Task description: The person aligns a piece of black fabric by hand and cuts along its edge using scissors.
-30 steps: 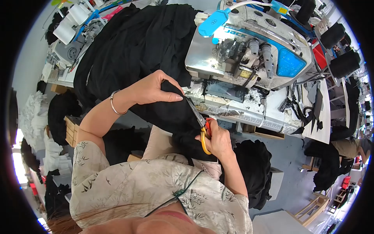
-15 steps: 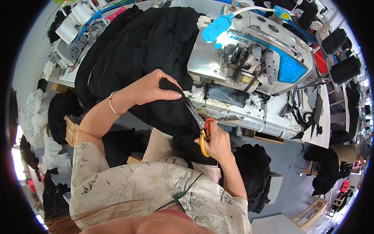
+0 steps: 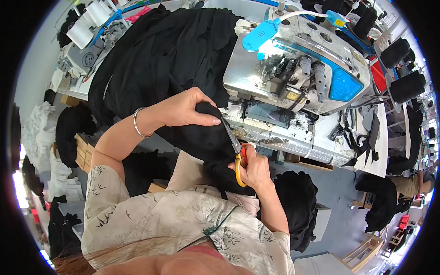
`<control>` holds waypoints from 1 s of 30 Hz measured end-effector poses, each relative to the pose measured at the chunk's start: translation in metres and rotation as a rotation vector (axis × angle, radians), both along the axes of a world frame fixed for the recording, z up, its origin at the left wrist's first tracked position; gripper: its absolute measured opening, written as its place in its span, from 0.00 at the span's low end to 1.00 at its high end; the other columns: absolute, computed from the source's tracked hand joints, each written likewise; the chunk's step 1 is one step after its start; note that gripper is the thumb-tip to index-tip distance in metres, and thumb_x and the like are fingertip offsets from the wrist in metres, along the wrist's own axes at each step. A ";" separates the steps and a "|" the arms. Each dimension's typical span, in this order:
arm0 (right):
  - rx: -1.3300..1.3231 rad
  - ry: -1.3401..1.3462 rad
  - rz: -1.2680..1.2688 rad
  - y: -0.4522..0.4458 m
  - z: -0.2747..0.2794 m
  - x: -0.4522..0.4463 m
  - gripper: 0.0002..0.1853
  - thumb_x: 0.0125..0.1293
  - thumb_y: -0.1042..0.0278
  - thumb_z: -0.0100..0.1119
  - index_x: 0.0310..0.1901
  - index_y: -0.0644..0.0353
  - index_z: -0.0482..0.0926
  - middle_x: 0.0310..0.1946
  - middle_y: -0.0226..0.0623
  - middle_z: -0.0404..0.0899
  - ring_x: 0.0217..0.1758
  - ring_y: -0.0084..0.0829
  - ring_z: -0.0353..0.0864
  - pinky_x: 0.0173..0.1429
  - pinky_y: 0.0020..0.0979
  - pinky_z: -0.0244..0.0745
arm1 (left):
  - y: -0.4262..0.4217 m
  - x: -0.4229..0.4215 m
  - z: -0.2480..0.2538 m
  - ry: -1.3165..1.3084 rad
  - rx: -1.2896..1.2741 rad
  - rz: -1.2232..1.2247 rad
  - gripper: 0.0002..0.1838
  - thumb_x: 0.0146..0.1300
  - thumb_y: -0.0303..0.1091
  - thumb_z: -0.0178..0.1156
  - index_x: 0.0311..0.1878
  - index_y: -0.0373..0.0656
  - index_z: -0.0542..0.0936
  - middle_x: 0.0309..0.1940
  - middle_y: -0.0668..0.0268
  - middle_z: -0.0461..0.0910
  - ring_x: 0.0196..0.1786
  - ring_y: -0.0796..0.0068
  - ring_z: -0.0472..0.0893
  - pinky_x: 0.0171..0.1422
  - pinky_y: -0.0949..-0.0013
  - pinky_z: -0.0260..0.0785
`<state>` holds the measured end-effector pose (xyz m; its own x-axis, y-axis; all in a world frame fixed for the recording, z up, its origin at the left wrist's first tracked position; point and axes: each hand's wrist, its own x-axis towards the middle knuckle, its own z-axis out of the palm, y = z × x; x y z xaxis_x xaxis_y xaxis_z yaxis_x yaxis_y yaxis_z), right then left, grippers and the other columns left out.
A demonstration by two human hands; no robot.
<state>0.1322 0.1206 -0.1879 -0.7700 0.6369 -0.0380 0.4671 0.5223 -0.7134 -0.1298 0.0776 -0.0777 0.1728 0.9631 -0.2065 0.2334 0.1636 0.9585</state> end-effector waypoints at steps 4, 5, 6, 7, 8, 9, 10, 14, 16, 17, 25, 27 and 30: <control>0.075 0.055 0.011 -0.002 -0.005 0.001 0.34 0.49 0.53 0.75 0.48 0.68 0.68 0.24 0.48 0.77 0.31 0.50 0.81 0.35 0.41 0.74 | 0.001 -0.003 -0.011 -0.026 -0.004 -0.025 0.11 0.59 0.30 0.67 0.40 0.31 0.84 0.28 0.72 0.81 0.33 0.89 0.71 0.39 0.78 0.66; 0.106 0.079 0.016 -0.003 -0.005 0.000 0.34 0.49 0.53 0.75 0.48 0.68 0.68 0.24 0.48 0.77 0.31 0.51 0.81 0.35 0.41 0.74 | 0.000 -0.003 -0.011 0.006 -0.030 -0.036 0.11 0.60 0.30 0.67 0.40 0.31 0.83 0.28 0.72 0.81 0.33 0.89 0.71 0.41 0.78 0.66; 0.119 0.073 0.018 -0.003 -0.005 -0.001 0.33 0.49 0.53 0.75 0.48 0.68 0.68 0.24 0.48 0.77 0.31 0.51 0.81 0.35 0.41 0.74 | 0.000 -0.002 -0.013 -0.010 -0.030 -0.046 0.11 0.60 0.30 0.66 0.41 0.31 0.83 0.29 0.72 0.81 0.34 0.89 0.71 0.41 0.78 0.66; 0.136 0.069 0.020 -0.001 -0.003 -0.003 0.33 0.49 0.53 0.75 0.47 0.68 0.68 0.23 0.48 0.77 0.31 0.51 0.81 0.35 0.42 0.74 | 0.001 -0.001 -0.016 -0.023 -0.026 -0.056 0.11 0.60 0.30 0.66 0.41 0.31 0.83 0.29 0.72 0.82 0.34 0.89 0.71 0.41 0.78 0.66; 0.153 0.064 0.021 -0.001 -0.002 -0.004 0.33 0.49 0.53 0.74 0.47 0.68 0.68 0.23 0.48 0.77 0.31 0.52 0.80 0.34 0.42 0.74 | 0.002 0.001 -0.019 -0.038 -0.022 -0.066 0.11 0.60 0.30 0.66 0.41 0.31 0.83 0.29 0.72 0.82 0.34 0.89 0.71 0.42 0.78 0.67; 0.143 0.058 0.020 -0.001 -0.001 -0.004 0.33 0.49 0.53 0.74 0.47 0.68 0.68 0.23 0.48 0.77 0.31 0.52 0.80 0.34 0.42 0.74 | 0.003 0.001 -0.024 -0.016 -0.016 -0.070 0.11 0.60 0.30 0.66 0.42 0.32 0.83 0.30 0.72 0.82 0.35 0.89 0.71 0.42 0.78 0.67; 0.133 0.053 0.019 0.000 0.000 -0.004 0.32 0.49 0.53 0.74 0.47 0.68 0.68 0.23 0.48 0.77 0.30 0.52 0.80 0.34 0.42 0.74 | 0.005 0.002 -0.029 0.006 -0.008 -0.073 0.11 0.61 0.30 0.66 0.42 0.32 0.83 0.30 0.72 0.81 0.35 0.89 0.71 0.43 0.78 0.66; 0.036 0.054 -0.016 -0.003 -0.005 -0.002 0.32 0.51 0.53 0.73 0.47 0.68 0.69 0.22 0.48 0.76 0.29 0.52 0.80 0.33 0.42 0.74 | 0.002 0.007 -0.017 -0.091 -0.004 -0.051 0.11 0.62 0.30 0.64 0.44 0.33 0.82 0.32 0.73 0.81 0.37 0.89 0.71 0.48 0.78 0.66; 0.019 0.040 -0.024 -0.004 -0.006 -0.001 0.31 0.51 0.53 0.73 0.47 0.68 0.69 0.22 0.48 0.76 0.28 0.52 0.80 0.33 0.41 0.74 | 0.001 0.006 -0.020 -0.112 0.040 -0.013 0.10 0.63 0.30 0.64 0.43 0.32 0.82 0.32 0.73 0.81 0.38 0.88 0.71 0.49 0.77 0.66; 0.008 0.033 -0.028 -0.005 -0.007 0.000 0.31 0.51 0.53 0.73 0.47 0.68 0.69 0.22 0.48 0.76 0.28 0.52 0.81 0.33 0.41 0.74 | 0.000 0.005 -0.022 -0.123 0.061 0.006 0.10 0.63 0.30 0.63 0.43 0.32 0.82 0.32 0.72 0.81 0.38 0.88 0.71 0.49 0.77 0.65; 0.137 0.088 0.003 -0.004 -0.005 -0.006 0.31 0.51 0.54 0.73 0.47 0.68 0.68 0.22 0.48 0.76 0.28 0.52 0.80 0.33 0.41 0.74 | -0.003 0.001 -0.024 0.029 0.107 -0.048 0.09 0.65 0.29 0.60 0.39 0.30 0.81 0.25 0.73 0.77 0.32 0.88 0.69 0.42 0.77 0.65; 0.122 0.078 -0.003 -0.005 -0.005 -0.006 0.32 0.51 0.54 0.73 0.47 0.68 0.68 0.22 0.48 0.76 0.28 0.52 0.80 0.33 0.42 0.74 | -0.003 0.002 -0.024 0.035 0.113 -0.055 0.09 0.65 0.29 0.59 0.38 0.30 0.81 0.24 0.74 0.74 0.31 0.88 0.67 0.39 0.76 0.63; 0.055 0.060 -0.009 -0.006 -0.007 -0.004 0.32 0.51 0.54 0.73 0.47 0.68 0.68 0.21 0.49 0.76 0.28 0.52 0.81 0.32 0.42 0.74 | -0.004 0.001 -0.024 0.012 0.103 -0.061 0.10 0.67 0.29 0.58 0.37 0.29 0.81 0.22 0.76 0.70 0.28 0.89 0.63 0.34 0.76 0.59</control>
<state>0.1277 0.1148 -0.1945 -0.7642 0.6435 0.0430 0.4293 0.5573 -0.7107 -0.1292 0.0740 -0.1022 0.2303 0.9670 -0.1089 0.2511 0.0491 0.9667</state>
